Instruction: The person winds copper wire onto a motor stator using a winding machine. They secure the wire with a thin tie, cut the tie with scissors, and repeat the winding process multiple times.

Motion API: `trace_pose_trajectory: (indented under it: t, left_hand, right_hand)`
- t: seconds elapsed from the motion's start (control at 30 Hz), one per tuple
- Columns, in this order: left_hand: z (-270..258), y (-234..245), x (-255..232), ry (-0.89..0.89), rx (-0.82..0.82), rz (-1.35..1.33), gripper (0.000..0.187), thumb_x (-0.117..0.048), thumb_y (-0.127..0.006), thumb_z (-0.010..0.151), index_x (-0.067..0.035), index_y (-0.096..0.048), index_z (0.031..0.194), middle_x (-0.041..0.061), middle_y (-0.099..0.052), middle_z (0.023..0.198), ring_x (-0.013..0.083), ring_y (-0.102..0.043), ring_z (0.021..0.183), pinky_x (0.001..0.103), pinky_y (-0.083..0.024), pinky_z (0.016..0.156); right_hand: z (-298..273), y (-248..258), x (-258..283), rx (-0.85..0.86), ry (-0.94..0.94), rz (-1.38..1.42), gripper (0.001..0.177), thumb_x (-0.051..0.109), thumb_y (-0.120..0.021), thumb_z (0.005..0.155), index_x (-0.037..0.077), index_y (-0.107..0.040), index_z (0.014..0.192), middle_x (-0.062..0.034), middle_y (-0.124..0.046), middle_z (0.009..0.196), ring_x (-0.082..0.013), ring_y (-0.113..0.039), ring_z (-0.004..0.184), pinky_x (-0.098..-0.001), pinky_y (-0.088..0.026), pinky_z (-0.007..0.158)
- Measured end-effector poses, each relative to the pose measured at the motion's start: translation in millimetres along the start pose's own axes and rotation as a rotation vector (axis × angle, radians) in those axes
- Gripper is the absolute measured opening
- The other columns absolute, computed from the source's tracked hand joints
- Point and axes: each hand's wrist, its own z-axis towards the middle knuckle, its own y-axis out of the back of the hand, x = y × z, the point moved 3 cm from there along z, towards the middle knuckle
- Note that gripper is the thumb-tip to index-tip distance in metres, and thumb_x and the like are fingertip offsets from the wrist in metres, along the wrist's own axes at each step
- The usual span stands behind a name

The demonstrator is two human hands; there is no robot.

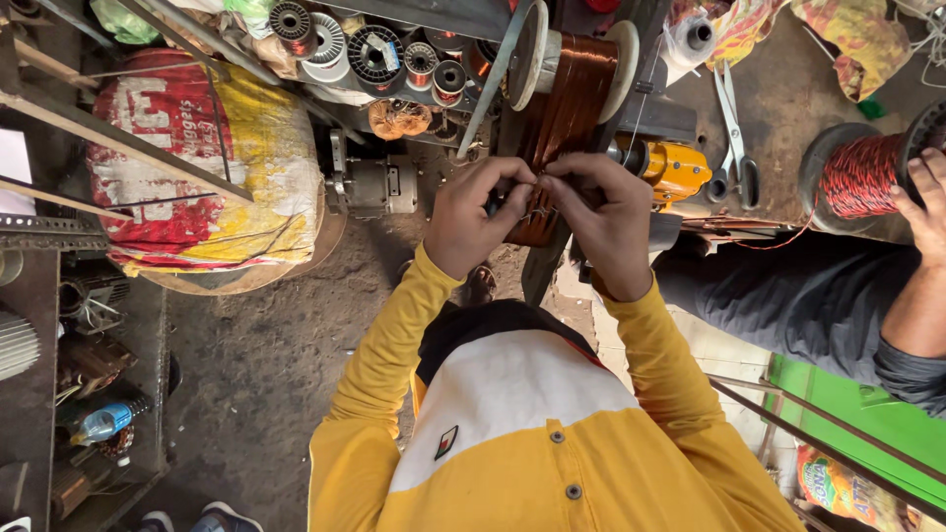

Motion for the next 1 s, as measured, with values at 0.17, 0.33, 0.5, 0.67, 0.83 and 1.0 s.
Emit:
trace_pose_trajectory:
  t: [0.17, 0.33, 0.5, 0.67, 0.83, 1.0]
  left_hand:
    - [-3, 0, -1, 0.039, -0.018, -0.02, 0.017, -0.005, -0.071, 0.097, -0.004, -0.065, 0.113, 0.009, -0.073, 0.106, 0.0199, -0.073, 0.095, 0.031, -0.058, 0.082]
    - [-3, 3, -2, 0.02, 0.009, -0.011, 0.018, -0.006, -0.071, 0.099, -0.004, -0.065, 0.116, 0.008, -0.073, 0.109, 0.0203, -0.075, 0.097, 0.032, -0.059, 0.086]
    - [-8, 8, -2, 0.069, 0.014, -0.12, 0.026, -0.008, -0.075, 0.096, -0.002, -0.06, 0.116, 0.009, -0.073, 0.114, 0.021, -0.075, 0.101, 0.031, -0.06, 0.091]
    - [-12, 6, -4, -0.017, 0.028, -0.06, 0.022, -0.005, -0.077, 0.095, -0.003, -0.063, 0.112, 0.011, -0.072, 0.12, 0.0248, -0.075, 0.11, 0.033, -0.06, 0.095]
    - [-11, 3, -6, -0.051, -0.006, -0.015, 0.023, -0.004, -0.078, 0.094, -0.004, -0.064, 0.112, 0.011, -0.072, 0.12, 0.0264, -0.074, 0.11, 0.034, -0.06, 0.094]
    - [-13, 1, -6, -0.061, -0.031, 0.019, 0.022, -0.003, -0.078, 0.093, -0.004, -0.065, 0.11, 0.011, -0.072, 0.118, 0.0264, -0.075, 0.107, 0.034, -0.061, 0.091]
  right_hand:
    - [-4, 0, 19, 0.047, 0.257, -0.418, 0.014, 0.003, -0.08, 0.093, 0.006, -0.075, 0.106, -0.0083, -0.061, 0.081, -0.0234, -0.056, 0.074, -0.036, -0.044, 0.068]
    - [1, 5, 19, 0.18, 0.173, -0.343, 0.013, 0.003, -0.078, 0.091, 0.007, -0.075, 0.103, -0.0079, -0.059, 0.077, -0.0231, -0.054, 0.071, -0.0357, -0.041, 0.066]
    - [7, 9, 16, 0.257, 0.175, -0.314, 0.013, 0.002, -0.079, 0.089, 0.005, -0.075, 0.102, -0.0072, -0.064, 0.081, -0.0223, -0.056, 0.074, -0.0349, -0.042, 0.069]
    - [9, 11, 10, 0.295, 0.004, -0.16, 0.013, 0.002, -0.078, 0.091, 0.004, -0.076, 0.104, -0.006, -0.068, 0.086, -0.0166, -0.06, 0.078, -0.0304, -0.046, 0.07]
    - [10, 11, 8, 0.287, -0.006, -0.143, 0.013, 0.002, -0.079, 0.09, 0.003, -0.076, 0.103, -0.0062, -0.069, 0.087, -0.0159, -0.06, 0.079, -0.0304, -0.046, 0.071]
    - [8, 12, 6, 0.281, 0.008, -0.165, 0.015, 0.002, -0.08, 0.088, 0.003, -0.077, 0.103, -0.0067, -0.068, 0.085, -0.0168, -0.06, 0.078, -0.0311, -0.046, 0.071]
